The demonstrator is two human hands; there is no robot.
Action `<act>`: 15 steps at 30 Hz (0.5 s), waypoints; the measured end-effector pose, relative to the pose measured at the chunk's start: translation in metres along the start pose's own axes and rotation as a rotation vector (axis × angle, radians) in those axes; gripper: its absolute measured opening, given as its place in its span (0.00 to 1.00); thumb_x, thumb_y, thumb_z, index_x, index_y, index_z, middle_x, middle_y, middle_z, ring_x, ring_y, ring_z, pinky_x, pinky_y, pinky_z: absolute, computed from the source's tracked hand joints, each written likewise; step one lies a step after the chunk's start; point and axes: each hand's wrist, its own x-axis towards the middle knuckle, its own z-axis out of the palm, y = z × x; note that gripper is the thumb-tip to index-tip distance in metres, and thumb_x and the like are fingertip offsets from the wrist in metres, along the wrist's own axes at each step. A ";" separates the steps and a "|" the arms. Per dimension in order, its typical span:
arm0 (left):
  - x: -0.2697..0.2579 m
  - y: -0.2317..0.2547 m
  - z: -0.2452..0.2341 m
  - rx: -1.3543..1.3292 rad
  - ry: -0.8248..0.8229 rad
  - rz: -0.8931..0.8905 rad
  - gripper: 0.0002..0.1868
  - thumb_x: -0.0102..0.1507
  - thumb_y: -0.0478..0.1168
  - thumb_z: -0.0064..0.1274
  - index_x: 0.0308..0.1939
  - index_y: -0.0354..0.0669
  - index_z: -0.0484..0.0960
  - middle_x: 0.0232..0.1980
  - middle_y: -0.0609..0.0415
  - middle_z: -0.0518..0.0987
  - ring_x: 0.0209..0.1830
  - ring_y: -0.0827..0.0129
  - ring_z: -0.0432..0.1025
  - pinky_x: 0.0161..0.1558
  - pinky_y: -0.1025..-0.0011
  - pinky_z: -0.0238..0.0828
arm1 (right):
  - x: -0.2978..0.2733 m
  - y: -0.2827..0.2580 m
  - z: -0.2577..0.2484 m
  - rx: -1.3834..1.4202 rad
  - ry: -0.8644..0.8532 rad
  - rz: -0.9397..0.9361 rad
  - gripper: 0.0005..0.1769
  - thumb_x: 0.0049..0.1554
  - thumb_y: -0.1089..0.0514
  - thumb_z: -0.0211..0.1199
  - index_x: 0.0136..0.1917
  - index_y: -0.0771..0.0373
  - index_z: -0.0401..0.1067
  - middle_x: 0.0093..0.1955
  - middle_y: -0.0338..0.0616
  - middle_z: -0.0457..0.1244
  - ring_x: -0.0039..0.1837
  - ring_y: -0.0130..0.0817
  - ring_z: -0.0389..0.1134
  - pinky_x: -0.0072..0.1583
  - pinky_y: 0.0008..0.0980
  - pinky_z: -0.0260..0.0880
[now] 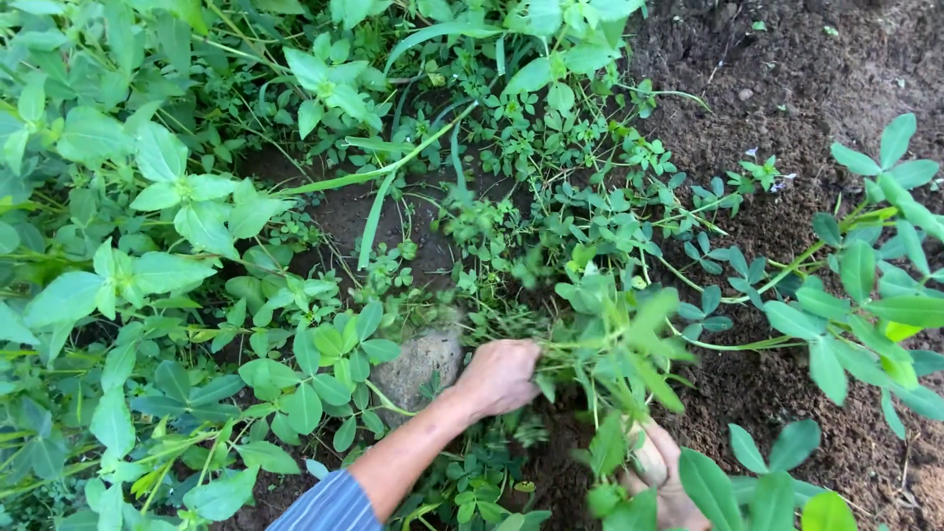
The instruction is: Using a small trowel to remove weeds around peanut plants in a garden.
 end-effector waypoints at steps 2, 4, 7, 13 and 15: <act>-0.008 -0.037 0.017 -0.134 0.305 0.100 0.34 0.45 0.23 0.52 0.56 0.45 0.83 0.46 0.44 0.85 0.43 0.57 0.78 0.48 0.55 0.75 | 0.051 -0.096 -0.021 0.004 0.003 -0.022 0.40 0.45 0.57 0.71 0.71 0.58 0.68 0.49 0.42 0.71 0.45 0.27 0.73 0.47 0.31 0.72; -0.037 -0.033 -0.045 -0.317 0.234 -0.156 0.33 0.52 0.25 0.48 0.61 0.50 0.80 0.43 0.47 0.85 0.36 0.63 0.77 0.41 0.62 0.77 | 0.122 -0.128 -0.034 0.011 0.011 -0.040 0.40 0.45 0.57 0.71 0.72 0.58 0.68 0.50 0.42 0.71 0.46 0.26 0.73 0.48 0.30 0.72; -0.039 -0.076 -0.066 -0.540 0.259 -0.434 0.33 0.60 0.26 0.44 0.68 0.51 0.74 0.38 0.49 0.84 0.25 0.68 0.73 0.31 0.68 0.77 | 0.157 -0.154 -0.032 0.130 0.040 0.111 0.39 0.47 0.57 0.71 0.72 0.57 0.69 0.46 0.42 0.71 0.39 0.26 0.69 0.41 0.30 0.70; -0.024 -0.096 -0.110 -1.130 0.731 -0.418 0.22 0.66 0.39 0.53 0.65 0.39 0.75 0.35 0.55 0.79 0.21 0.75 0.66 0.24 0.71 0.68 | 0.179 -0.130 -0.058 0.399 0.054 0.336 0.36 0.53 0.62 0.67 0.74 0.63 0.68 0.40 0.44 0.67 0.32 0.28 0.63 0.33 0.31 0.66; -0.021 -0.096 -0.126 -1.335 0.854 -0.375 0.21 0.67 0.44 0.56 0.61 0.37 0.79 0.36 0.58 0.78 0.22 0.78 0.67 0.25 0.73 0.68 | 0.180 -0.116 -0.069 0.559 0.070 0.293 0.39 0.55 0.63 0.64 0.80 0.60 0.66 0.44 0.42 0.67 0.35 0.24 0.62 0.35 0.28 0.67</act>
